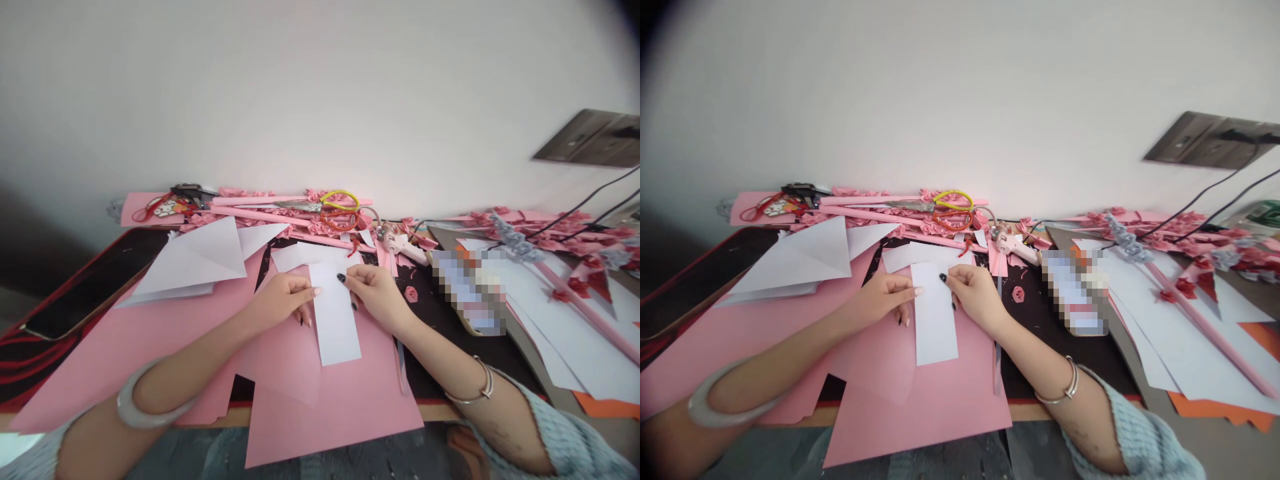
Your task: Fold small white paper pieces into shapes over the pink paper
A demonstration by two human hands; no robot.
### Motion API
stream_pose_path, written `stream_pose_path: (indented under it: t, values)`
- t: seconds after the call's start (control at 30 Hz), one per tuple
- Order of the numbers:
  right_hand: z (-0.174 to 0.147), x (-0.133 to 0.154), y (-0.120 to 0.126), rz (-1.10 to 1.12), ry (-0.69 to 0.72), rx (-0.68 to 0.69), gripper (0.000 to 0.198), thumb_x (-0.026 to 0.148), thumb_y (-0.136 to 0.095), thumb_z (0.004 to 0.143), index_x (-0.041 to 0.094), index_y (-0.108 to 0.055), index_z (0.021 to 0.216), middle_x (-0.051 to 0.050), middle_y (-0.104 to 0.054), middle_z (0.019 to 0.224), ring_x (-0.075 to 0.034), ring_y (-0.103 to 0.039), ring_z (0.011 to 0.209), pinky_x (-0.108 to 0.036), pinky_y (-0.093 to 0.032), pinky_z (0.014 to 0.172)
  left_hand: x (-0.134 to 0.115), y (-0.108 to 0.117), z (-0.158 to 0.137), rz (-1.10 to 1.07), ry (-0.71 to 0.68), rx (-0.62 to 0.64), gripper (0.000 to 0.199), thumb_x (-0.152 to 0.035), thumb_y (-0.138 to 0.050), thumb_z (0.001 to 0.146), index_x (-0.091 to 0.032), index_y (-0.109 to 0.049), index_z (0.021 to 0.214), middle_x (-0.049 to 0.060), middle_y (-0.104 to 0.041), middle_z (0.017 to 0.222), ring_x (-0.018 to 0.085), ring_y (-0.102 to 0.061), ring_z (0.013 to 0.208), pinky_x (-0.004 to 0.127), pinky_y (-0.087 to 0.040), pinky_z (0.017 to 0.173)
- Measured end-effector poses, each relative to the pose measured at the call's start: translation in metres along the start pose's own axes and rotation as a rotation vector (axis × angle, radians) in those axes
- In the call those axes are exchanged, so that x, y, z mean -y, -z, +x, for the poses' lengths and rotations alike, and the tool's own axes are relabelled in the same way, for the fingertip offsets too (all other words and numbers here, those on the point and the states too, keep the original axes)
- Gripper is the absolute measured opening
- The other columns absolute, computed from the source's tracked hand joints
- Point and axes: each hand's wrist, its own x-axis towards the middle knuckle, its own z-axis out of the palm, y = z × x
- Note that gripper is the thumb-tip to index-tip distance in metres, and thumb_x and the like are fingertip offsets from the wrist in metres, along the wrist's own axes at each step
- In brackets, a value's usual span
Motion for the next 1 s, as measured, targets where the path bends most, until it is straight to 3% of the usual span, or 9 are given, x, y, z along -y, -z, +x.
stream_pose_path:
  t: [0.17,0.3,0.4,0.53,0.7,0.9,1.0]
  values:
    - [-0.001,0.001,-0.001,-0.005,-0.012,-0.011,0.024,0.037,-0.054,0.081,0.015,-0.057,0.070,0.004,-0.048,0.045,-0.008,-0.040,0.040,-0.021,-0.028,0.042,-0.001,-0.001,-0.001,-0.004,0.005,-0.003,0.027,-0.037,-0.058,0.079,-0.015,-0.053,0.064,0.000,-0.064,0.056,0.012,-0.062,0.047,0.021,-0.047,0.047]
    - [-0.001,0.002,-0.002,-0.057,-0.007,-0.025,0.022,0.033,-0.052,0.081,0.016,-0.057,0.068,0.004,-0.047,0.045,-0.008,-0.040,0.041,-0.021,-0.029,0.043,0.001,-0.002,-0.003,0.159,-0.019,-0.048,0.030,-0.034,-0.051,0.083,-0.016,-0.051,0.060,-0.001,-0.062,0.053,0.010,-0.057,0.041,0.020,-0.042,0.044]
    - [-0.001,0.002,-0.002,-0.106,-0.013,-0.037,0.024,0.031,-0.051,0.081,0.016,-0.054,0.062,0.005,-0.045,0.043,-0.008,-0.039,0.039,-0.021,-0.028,0.042,0.001,0.000,-0.006,0.419,-0.083,-0.154,0.033,-0.036,-0.050,0.083,-0.017,-0.050,0.056,-0.001,-0.061,0.054,0.010,-0.052,0.041,0.022,-0.038,0.045]
    - [-0.002,0.002,-0.003,-0.150,-0.023,-0.034,0.024,0.028,-0.050,0.080,0.017,-0.051,0.059,0.005,-0.044,0.042,-0.008,-0.039,0.038,-0.021,-0.028,0.041,0.000,0.004,-0.010,0.882,-0.224,-0.315,0.030,-0.036,-0.052,0.082,-0.020,-0.057,0.057,0.000,-0.061,0.057,0.015,-0.055,0.056,0.025,-0.035,0.051]
    - [0.000,0.000,-0.003,-0.298,0.013,-0.005,0.023,0.018,-0.046,0.078,0.017,-0.049,0.055,0.003,-0.048,0.046,-0.008,-0.039,0.042,-0.021,-0.029,0.044,0.001,-0.001,-0.019,1.020,-0.362,-0.212,0.025,-0.027,-0.043,0.087,-0.023,-0.068,0.084,0.003,-0.069,0.092,0.020,-0.062,0.081,0.029,-0.043,0.068]
    - [0.000,-0.003,-0.002,-0.557,0.153,-0.019,0.023,0.011,-0.046,0.077,0.015,-0.057,0.058,0.001,-0.053,0.054,-0.010,-0.043,0.051,-0.022,-0.032,0.051,0.005,-0.015,-0.027,1.109,-0.278,-0.101,0.028,-0.025,-0.041,0.088,-0.019,-0.065,0.102,0.008,-0.069,0.096,0.025,-0.065,0.083,0.033,-0.047,0.070]
    - [-0.005,-0.001,-0.006,-0.708,0.260,-0.007,0.024,0.009,-0.044,0.080,0.015,-0.065,0.073,-0.002,-0.060,0.063,-0.013,-0.052,0.058,-0.024,-0.038,0.057,0.004,-0.018,-0.027,1.147,-0.252,-0.090,0.030,-0.023,-0.040,0.087,-0.017,-0.065,0.103,0.011,-0.069,0.100,0.027,-0.065,0.081,0.035,-0.047,0.067]
